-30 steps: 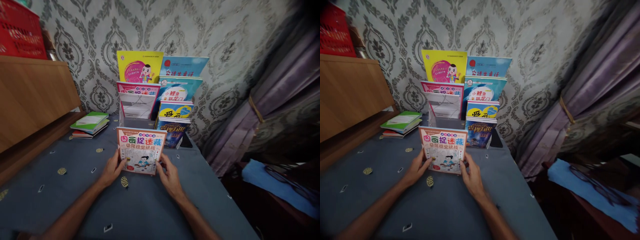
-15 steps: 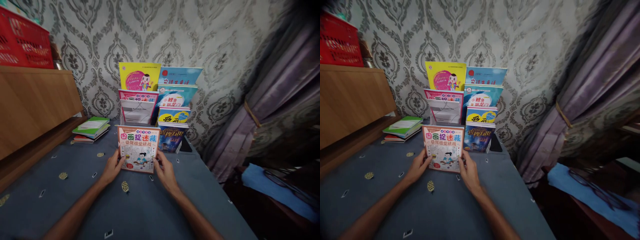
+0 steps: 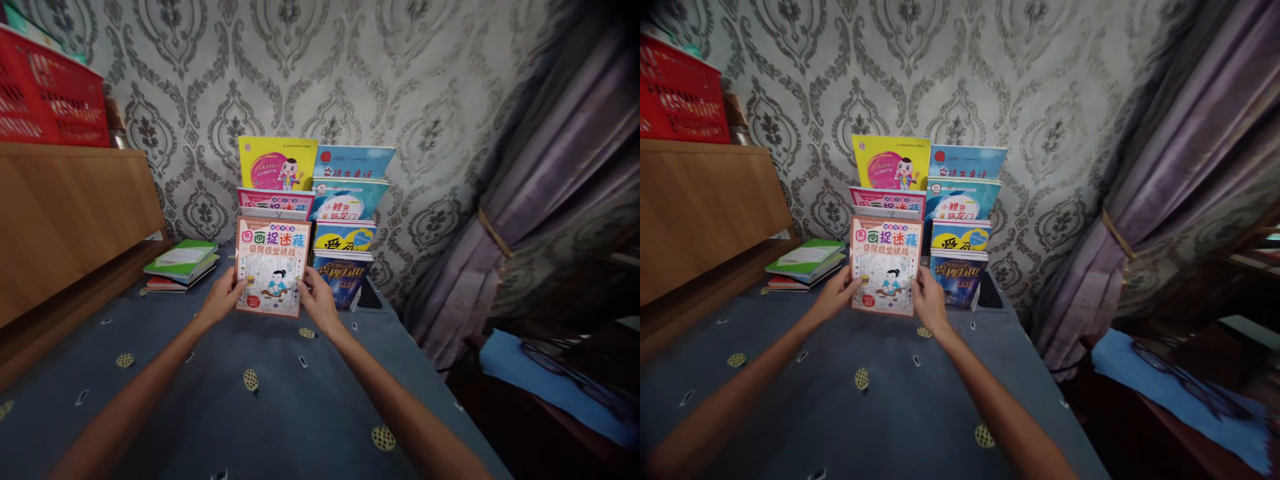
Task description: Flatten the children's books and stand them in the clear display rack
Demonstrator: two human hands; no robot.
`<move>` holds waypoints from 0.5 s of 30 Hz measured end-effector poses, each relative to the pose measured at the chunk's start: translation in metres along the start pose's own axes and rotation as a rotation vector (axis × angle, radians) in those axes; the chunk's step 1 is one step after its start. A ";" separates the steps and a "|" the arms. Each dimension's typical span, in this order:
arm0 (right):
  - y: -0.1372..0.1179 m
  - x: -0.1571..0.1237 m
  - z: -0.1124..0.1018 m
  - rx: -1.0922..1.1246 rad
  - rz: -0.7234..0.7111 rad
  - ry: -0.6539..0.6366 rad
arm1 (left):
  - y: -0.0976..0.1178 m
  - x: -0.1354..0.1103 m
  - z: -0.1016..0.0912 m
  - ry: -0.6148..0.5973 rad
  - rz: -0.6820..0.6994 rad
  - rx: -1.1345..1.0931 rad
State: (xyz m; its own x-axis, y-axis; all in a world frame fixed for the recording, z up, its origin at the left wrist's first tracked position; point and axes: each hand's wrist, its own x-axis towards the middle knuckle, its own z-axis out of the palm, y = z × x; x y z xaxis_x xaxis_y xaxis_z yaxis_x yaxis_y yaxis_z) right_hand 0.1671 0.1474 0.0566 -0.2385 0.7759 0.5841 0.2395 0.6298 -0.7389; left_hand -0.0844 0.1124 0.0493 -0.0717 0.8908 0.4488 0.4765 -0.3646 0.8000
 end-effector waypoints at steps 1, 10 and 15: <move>-0.002 0.005 -0.001 -0.001 -0.012 -0.004 | 0.001 0.004 -0.001 0.002 0.005 -0.006; -0.008 0.041 -0.008 -0.022 -0.067 0.002 | 0.008 0.038 -0.011 0.011 0.095 -0.045; -0.011 0.077 -0.015 -0.110 -0.105 0.002 | 0.012 0.073 -0.017 0.026 0.155 -0.047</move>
State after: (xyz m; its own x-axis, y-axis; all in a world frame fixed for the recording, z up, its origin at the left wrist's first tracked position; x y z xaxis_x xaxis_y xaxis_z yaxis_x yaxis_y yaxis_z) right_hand 0.1606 0.2004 0.1151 -0.2660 0.7054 0.6570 0.3149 0.7078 -0.6324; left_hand -0.0988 0.1687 0.0986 -0.0232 0.8161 0.5775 0.4418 -0.5098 0.7382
